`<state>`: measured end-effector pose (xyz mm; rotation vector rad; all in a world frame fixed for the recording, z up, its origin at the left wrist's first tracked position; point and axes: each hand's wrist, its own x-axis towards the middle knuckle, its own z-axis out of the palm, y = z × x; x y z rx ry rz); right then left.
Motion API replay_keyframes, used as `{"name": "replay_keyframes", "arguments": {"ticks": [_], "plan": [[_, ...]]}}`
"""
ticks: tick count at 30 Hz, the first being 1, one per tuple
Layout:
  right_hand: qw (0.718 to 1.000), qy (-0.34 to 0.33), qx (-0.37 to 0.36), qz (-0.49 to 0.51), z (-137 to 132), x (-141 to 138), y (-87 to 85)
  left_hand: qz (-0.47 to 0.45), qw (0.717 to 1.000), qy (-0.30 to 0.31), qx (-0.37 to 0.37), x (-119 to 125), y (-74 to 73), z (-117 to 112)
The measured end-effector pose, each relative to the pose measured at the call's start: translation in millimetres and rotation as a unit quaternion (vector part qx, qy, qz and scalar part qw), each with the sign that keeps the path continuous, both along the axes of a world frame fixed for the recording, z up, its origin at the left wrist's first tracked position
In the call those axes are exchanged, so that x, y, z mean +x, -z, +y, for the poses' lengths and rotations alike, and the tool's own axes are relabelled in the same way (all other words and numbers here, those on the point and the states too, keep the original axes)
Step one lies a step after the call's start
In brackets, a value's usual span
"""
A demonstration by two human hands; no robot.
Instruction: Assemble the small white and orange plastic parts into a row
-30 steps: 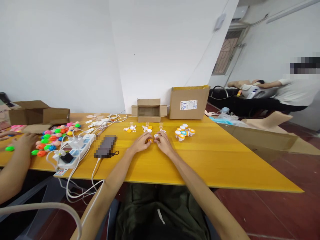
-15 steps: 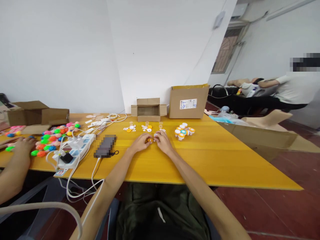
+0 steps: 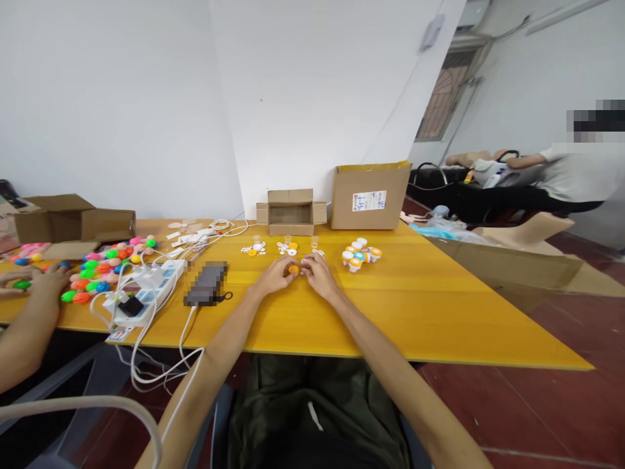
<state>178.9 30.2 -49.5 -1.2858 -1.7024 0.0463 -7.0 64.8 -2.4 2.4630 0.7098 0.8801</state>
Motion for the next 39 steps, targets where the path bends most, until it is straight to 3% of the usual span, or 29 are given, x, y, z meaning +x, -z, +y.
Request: {"name": "replay_keyframes", "arguments": {"ticks": [7, 11, 18, 25, 39], "plan": [[1.000, 0.001, -0.016, -0.006, -2.6, -0.2, -2.9, -0.035, 0.998, -0.052, 0.011, -3.6, 0.4, 9.0], [1.000, -0.007, -0.024, -0.016, -4.5, -0.6, -3.5, 0.006, 0.997, -0.067, 0.023, -6.9, 5.1, 14.6], [0.998, -0.009, -0.043, -0.043, -8.7, -3.7, -7.3, 0.041, 0.997, -0.053, 0.049, -8.1, 7.7, 12.9], [0.999, 0.001, -0.026, -0.044, -9.8, -4.3, -9.9, 0.038, 0.997, 0.001, 0.073, -3.8, 5.6, 7.0], [1.000, 0.012, -0.007, 0.005, -14.7, -5.7, -21.3, 0.015, 0.999, -0.004, 0.051, -0.2, 3.8, 7.2]]}}
